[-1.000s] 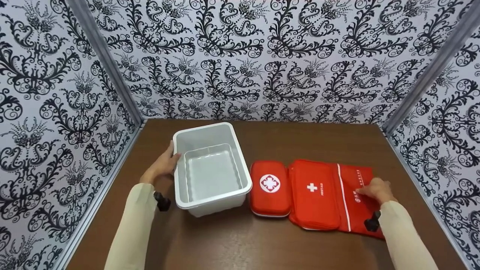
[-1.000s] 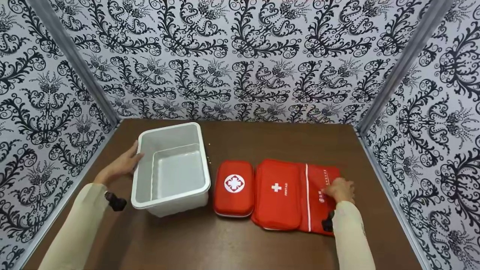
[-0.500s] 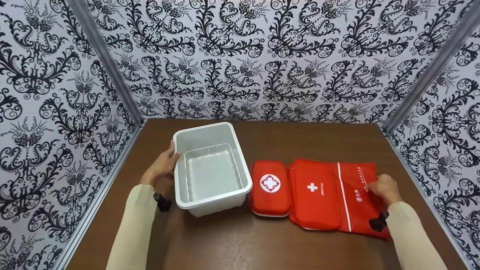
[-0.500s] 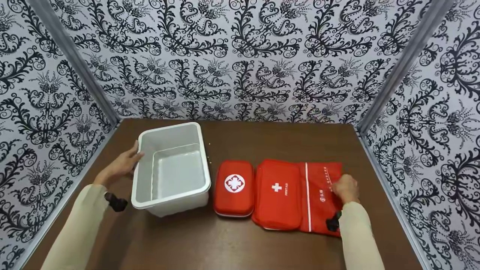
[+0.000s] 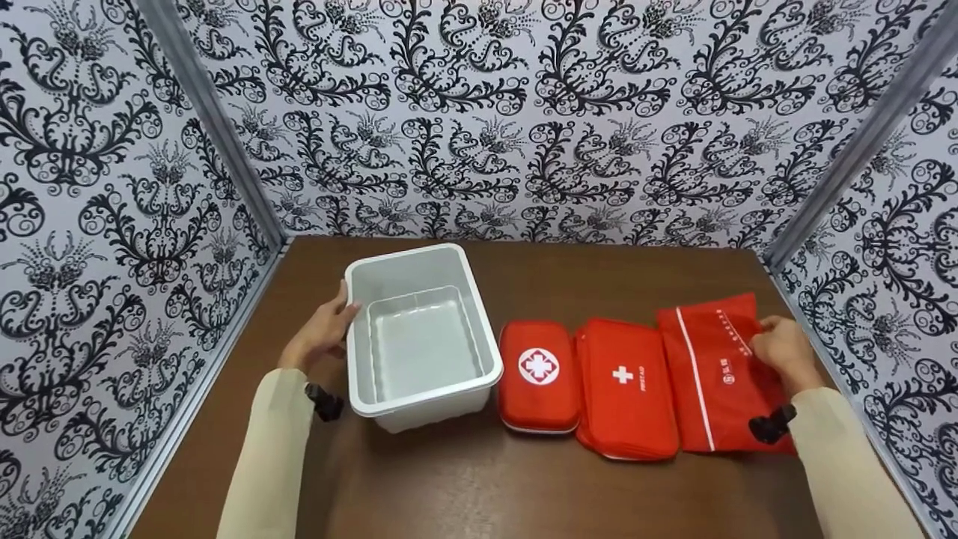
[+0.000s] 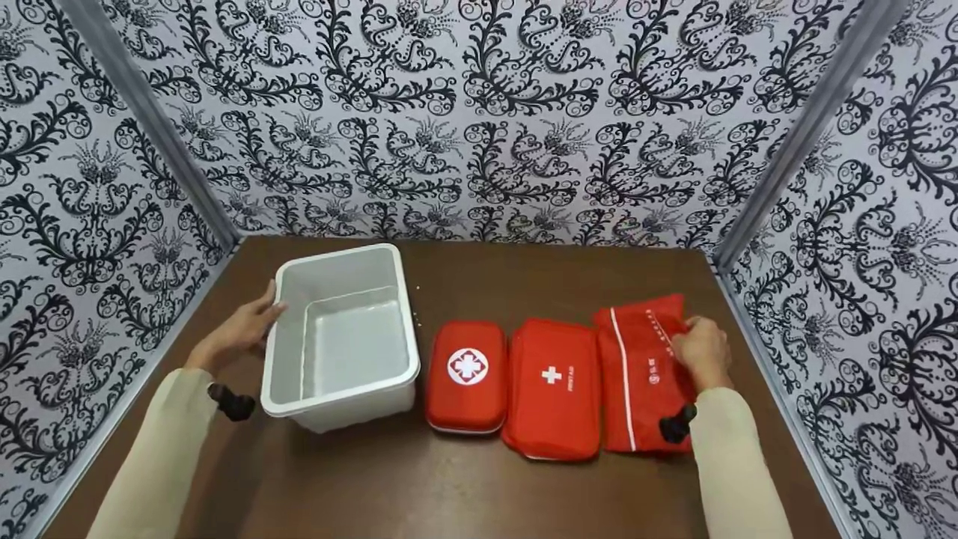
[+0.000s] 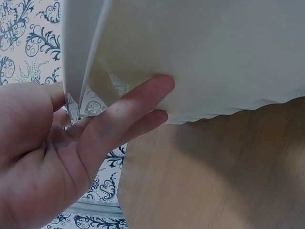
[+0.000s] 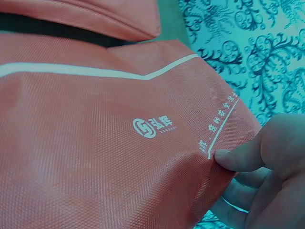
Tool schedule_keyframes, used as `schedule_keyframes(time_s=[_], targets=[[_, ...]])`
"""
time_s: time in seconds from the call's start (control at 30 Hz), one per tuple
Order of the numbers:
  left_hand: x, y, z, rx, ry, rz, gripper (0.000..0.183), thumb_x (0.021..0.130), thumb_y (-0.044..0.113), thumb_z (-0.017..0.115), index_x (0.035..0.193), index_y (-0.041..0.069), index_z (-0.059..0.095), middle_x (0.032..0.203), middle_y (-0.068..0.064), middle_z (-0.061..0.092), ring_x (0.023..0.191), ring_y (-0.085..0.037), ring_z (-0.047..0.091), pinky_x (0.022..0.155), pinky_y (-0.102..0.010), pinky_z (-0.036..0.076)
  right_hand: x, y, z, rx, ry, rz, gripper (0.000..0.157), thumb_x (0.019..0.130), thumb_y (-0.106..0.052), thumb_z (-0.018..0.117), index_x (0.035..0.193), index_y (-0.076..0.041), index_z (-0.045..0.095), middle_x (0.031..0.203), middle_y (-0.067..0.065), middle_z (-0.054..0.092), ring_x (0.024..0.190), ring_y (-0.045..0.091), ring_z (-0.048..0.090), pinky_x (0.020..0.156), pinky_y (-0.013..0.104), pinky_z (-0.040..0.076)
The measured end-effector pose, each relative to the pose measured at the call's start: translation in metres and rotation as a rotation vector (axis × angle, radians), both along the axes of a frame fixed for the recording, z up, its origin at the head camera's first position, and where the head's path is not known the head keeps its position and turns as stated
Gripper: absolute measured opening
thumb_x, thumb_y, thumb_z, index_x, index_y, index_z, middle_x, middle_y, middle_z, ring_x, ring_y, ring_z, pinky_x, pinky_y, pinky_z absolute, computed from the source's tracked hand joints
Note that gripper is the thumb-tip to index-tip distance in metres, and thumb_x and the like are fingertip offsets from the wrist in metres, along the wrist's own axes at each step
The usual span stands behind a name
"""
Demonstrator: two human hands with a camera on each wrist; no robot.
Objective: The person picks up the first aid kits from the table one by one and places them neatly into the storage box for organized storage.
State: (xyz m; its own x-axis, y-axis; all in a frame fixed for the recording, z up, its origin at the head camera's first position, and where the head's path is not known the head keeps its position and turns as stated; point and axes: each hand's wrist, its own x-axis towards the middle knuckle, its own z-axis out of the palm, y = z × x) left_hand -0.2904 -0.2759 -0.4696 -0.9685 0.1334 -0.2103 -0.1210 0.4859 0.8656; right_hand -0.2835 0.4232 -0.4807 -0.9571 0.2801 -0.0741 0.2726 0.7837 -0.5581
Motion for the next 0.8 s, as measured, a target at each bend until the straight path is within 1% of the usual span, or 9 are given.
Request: schedule_keyframes(time_s=[0.1,0.17,0.23,0.33,0.4,0.47,0.57,0.67,0.8], targets=[[0.001,0.000,0.000,-0.006,-0.011,-0.002,0.068,0.110,0.027,0.035,0.160,0.018,-0.011,0.142,-0.037,0.044,0.098,-0.035,0.068,0.068,-0.055,0.061,-0.001,-0.001,0.006,0.028,0.039,0.031,0.049,0.082,-0.004,0.050,0.125,0.017,0.053,0.122,0.041,0.054,0.101,0.051,0.053,0.085,0.053,0.048],[0.002,0.001,0.001,-0.002,-0.013,0.000,0.067,0.110,0.028,0.035,0.160,0.018,-0.010,0.139,-0.038,0.046,0.097,-0.035,0.068,0.067,-0.052,0.061,-0.001,-0.002,0.010,0.047,0.057,0.045,0.048,0.082,-0.004,0.049,0.125,0.017,0.054,0.119,0.041,0.055,0.100,0.051,0.054,0.085,0.053,0.048],[0.002,0.001,0.001,0.016,-0.023,-0.002,0.067,0.111,0.028,0.034,0.159,0.019,-0.011,0.137,-0.038,0.047,0.096,-0.034,0.069,0.067,-0.052,0.061,-0.001,-0.004,0.015,0.067,0.078,0.056,0.047,0.083,-0.005,0.048,0.124,0.017,0.054,0.117,0.041,0.056,0.099,0.052,0.055,0.085,0.056,0.049],[0.003,0.001,0.002,0.039,-0.024,-0.002,0.067,0.111,0.027,0.033,0.159,0.019,-0.012,0.137,-0.038,0.047,0.091,-0.031,0.069,0.065,-0.052,0.061,-0.001,-0.008,0.023,0.068,0.080,0.062,0.046,0.084,-0.006,0.048,0.124,0.015,0.053,0.117,0.041,0.055,0.099,0.053,0.056,0.084,0.059,0.051],[0.003,0.001,0.002,0.043,-0.030,-0.010,0.067,0.111,0.027,0.032,0.159,0.019,-0.013,0.137,-0.039,0.046,0.089,-0.030,0.070,0.067,-0.054,0.060,-0.001,-0.010,0.028,0.083,0.087,0.073,0.046,0.083,-0.006,0.048,0.124,0.015,0.054,0.116,0.042,0.056,0.097,0.054,0.057,0.083,0.060,0.052],[0.004,0.002,0.003,0.033,-0.026,-0.014,0.067,0.111,0.027,0.033,0.159,0.018,-0.013,0.138,-0.039,0.046,0.090,-0.029,0.069,0.066,-0.053,0.060,0.000,-0.012,0.032,0.077,0.087,0.088,0.047,0.084,-0.005,0.048,0.126,0.015,0.052,0.117,0.043,0.055,0.097,0.054,0.057,0.083,0.061,0.052],[0.003,0.002,0.004,0.034,-0.042,-0.021,0.067,0.111,0.028,0.032,0.158,0.019,-0.014,0.142,-0.039,0.043,0.097,-0.033,0.068,0.071,-0.055,0.060,-0.002,-0.015,0.041,0.048,0.078,0.102,0.050,0.084,-0.003,0.049,0.131,0.015,0.050,0.120,0.043,0.053,0.099,0.053,0.057,0.084,0.060,0.053],[0.002,0.002,0.005,0.025,-0.049,-0.021,0.067,0.111,0.028,0.032,0.159,0.020,-0.014,0.145,-0.038,0.041,0.101,-0.036,0.066,0.071,-0.053,0.061,-0.004,-0.022,0.051,0.014,0.071,0.101,0.050,0.086,-0.003,0.052,0.134,0.013,0.048,0.125,0.043,0.051,0.103,0.053,0.056,0.087,0.059,0.053],[0.002,0.001,0.005,0.009,-0.043,-0.023,0.066,0.111,0.028,0.032,0.159,0.021,-0.013,0.145,-0.038,0.041,0.105,-0.037,0.065,0.074,-0.054,0.060,-0.007,-0.032,0.061,0.033,0.135,0.109,0.046,0.088,-0.004,0.056,0.131,0.011,0.053,0.124,0.041,0.054,0.105,0.052,0.054,0.090,0.062,0.047]])
